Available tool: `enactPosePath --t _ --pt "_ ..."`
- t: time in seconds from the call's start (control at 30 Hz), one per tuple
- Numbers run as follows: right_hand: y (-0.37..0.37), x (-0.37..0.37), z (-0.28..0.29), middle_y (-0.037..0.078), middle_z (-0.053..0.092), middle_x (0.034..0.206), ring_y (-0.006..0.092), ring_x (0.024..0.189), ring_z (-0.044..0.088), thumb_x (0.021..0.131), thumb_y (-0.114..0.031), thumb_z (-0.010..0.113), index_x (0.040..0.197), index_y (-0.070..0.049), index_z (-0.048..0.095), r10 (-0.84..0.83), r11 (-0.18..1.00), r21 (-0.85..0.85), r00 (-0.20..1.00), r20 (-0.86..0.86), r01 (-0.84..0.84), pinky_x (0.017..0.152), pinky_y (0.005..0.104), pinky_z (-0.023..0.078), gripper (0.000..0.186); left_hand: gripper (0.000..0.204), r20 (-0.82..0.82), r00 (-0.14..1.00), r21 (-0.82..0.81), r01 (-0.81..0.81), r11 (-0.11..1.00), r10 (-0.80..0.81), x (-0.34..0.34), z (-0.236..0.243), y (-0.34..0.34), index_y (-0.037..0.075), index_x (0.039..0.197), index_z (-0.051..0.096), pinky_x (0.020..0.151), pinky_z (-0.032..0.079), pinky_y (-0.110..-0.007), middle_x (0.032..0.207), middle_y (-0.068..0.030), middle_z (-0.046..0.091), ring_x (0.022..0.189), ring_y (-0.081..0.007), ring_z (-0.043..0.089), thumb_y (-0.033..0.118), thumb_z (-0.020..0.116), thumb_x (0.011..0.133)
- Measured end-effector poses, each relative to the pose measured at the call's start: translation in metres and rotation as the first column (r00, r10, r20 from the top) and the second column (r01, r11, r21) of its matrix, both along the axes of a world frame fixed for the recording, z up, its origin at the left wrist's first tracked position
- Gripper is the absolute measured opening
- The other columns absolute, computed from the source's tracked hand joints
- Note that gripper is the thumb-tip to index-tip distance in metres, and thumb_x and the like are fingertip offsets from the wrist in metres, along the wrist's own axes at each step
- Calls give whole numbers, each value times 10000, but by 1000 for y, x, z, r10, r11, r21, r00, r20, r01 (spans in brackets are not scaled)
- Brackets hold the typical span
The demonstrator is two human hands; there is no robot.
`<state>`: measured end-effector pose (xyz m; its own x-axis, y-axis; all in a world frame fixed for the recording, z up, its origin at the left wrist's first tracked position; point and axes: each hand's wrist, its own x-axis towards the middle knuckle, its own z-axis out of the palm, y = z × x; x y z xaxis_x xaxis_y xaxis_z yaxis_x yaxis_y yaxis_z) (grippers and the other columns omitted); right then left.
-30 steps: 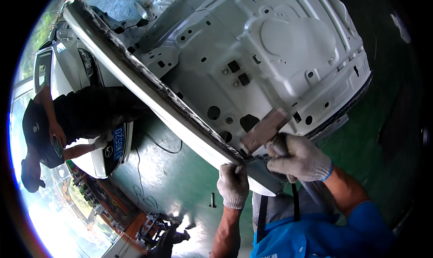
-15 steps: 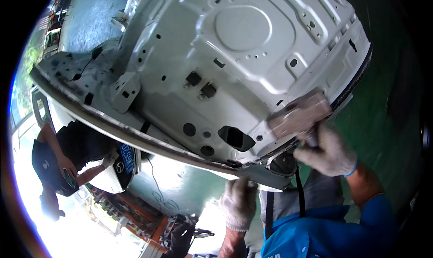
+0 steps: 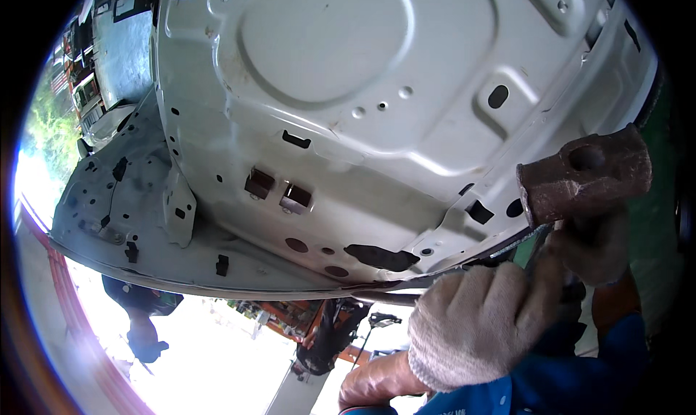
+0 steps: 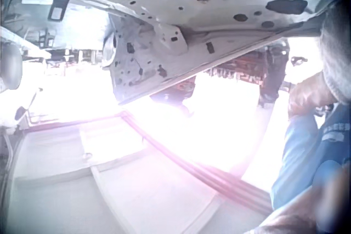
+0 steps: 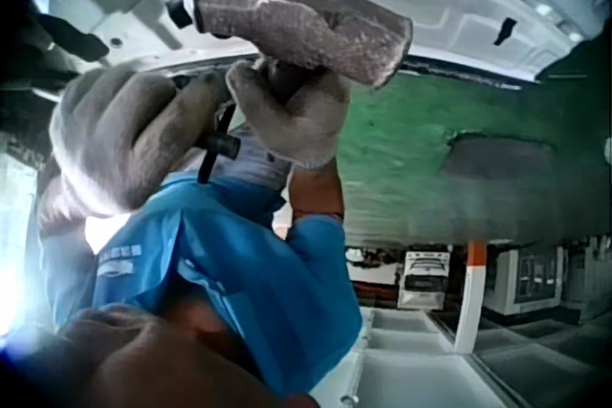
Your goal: The person uses a hammer and a metal tool to repeatedly strike and shape the edge of a white car hood. The person works on both the outer and inner surfaces of the hood, adjusting the tool position as needed.
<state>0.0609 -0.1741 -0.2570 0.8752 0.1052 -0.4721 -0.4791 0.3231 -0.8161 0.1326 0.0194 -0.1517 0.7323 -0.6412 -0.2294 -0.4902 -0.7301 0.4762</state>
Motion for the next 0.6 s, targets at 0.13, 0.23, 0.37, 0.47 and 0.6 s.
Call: enactPosePath --t 0.13,0.23,0.37,0.47,0.6 --pt "0 -1 -8 181 668 1177 162 1028 701 776 95 743 1358 54 480 -17 993 116 999 30 14 781 276 592 640 454 75 987 20 -146 989 144 -9 -16 7 79 1234 683 455 443 -263 763 -2 589 591 -101 587 200 738 800" --pt "-6 3 -10 151 693 1092 129 898 704 784 50 763 1341 51 504 78 994 67 992 101 -85 719 259 578 614 462 47 991 58 -125 991 122 -5 -13 17 84 1236 686 490 453 -284 784 -3 584 624 -117 583 189 722 787" --pt "-15 5 -9 106 702 985 90 766 673 786 20 764 1322 49 524 167 985 21 978 121 -171 654 243 549 587 458 101 988 45 -122 992 117 -1 -11 14 90 1231 692 485 425 -294 770 9 557 613 -114 557 203 728 788" --pt "-4 6 -7 101 696 964 79 753 660 793 17 753 1314 53 522 86 994 59 996 17 -87 635 242 532 571 442 130 980 48 -159 986 152 -4 -19 25 94 1225 694 481 404 -295 759 16 534 600 -111 535 225 734 805" --pt "-9 1 -8 128 684 985 103 734 641 830 19 715 1290 46 522 78 990 121 997 -8 -77 634 264 520 499 365 142 983 106 -131 986 116 -1 -21 24 81 1181 686 493 429 -311 752 -4 529 604 -138 549 240 733 856"
